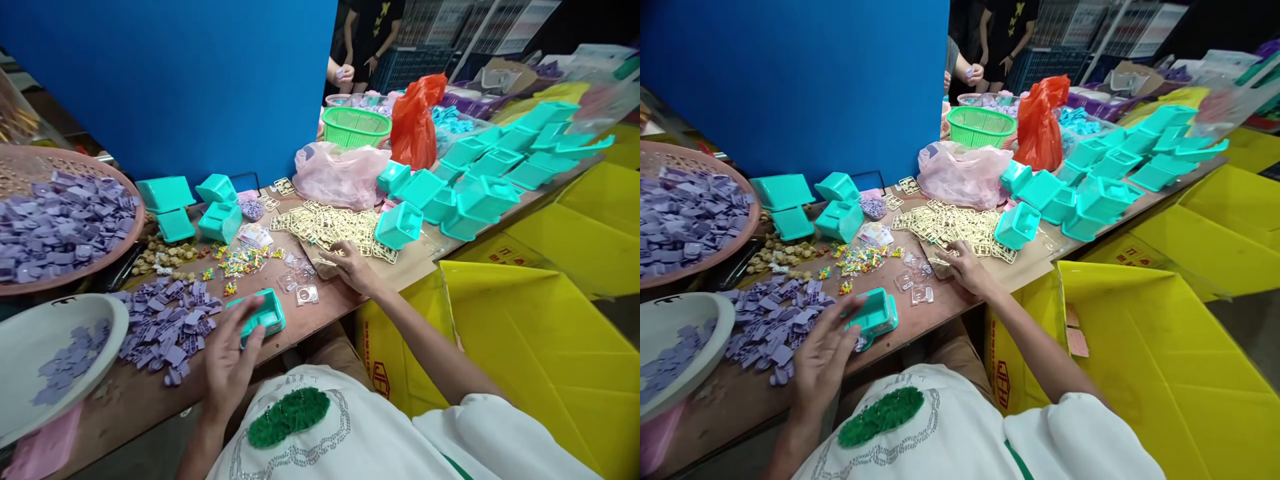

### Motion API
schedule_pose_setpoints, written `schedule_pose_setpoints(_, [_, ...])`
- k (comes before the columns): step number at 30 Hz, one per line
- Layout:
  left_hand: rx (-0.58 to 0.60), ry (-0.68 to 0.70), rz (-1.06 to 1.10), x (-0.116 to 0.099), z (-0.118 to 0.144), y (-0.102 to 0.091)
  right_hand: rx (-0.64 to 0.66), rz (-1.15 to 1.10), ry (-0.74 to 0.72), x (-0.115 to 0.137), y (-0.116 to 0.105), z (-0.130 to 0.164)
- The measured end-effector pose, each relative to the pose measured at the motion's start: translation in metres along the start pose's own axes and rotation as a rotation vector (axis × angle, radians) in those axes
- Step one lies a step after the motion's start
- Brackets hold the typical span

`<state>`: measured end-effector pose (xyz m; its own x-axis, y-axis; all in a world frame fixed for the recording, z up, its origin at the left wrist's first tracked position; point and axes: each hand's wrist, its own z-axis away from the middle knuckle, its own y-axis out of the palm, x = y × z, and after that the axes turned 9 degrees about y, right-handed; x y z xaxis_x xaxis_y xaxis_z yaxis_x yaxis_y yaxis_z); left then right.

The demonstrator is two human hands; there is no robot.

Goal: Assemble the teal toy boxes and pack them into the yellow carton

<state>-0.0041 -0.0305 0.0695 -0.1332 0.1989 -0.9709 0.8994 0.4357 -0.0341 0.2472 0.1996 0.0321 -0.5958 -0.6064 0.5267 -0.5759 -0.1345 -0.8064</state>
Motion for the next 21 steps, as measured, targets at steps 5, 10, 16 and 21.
schedule_pose_setpoints(5, [0.231, -0.578, 0.734, 0.001, -0.029, 0.075, -0.011, -0.097, -0.151, 0.038, -0.003, 0.03])
schedule_pose_setpoints(10, [0.006, -0.749, 0.872, 0.023, -0.054, 0.107, 0.206, -0.162, -0.13, 0.057, -0.017, 0.016])
schedule_pose_setpoints(16, [0.063, -0.628, 0.923, 0.018, -0.061, 0.105, 0.099, 0.144, 0.306, 0.029, -0.011, -0.083])
schedule_pose_setpoints(21, [0.081, -0.653, 0.885, 0.012, -0.061, 0.1, 0.134, 0.11, 0.344, 0.013, -0.001, -0.099])
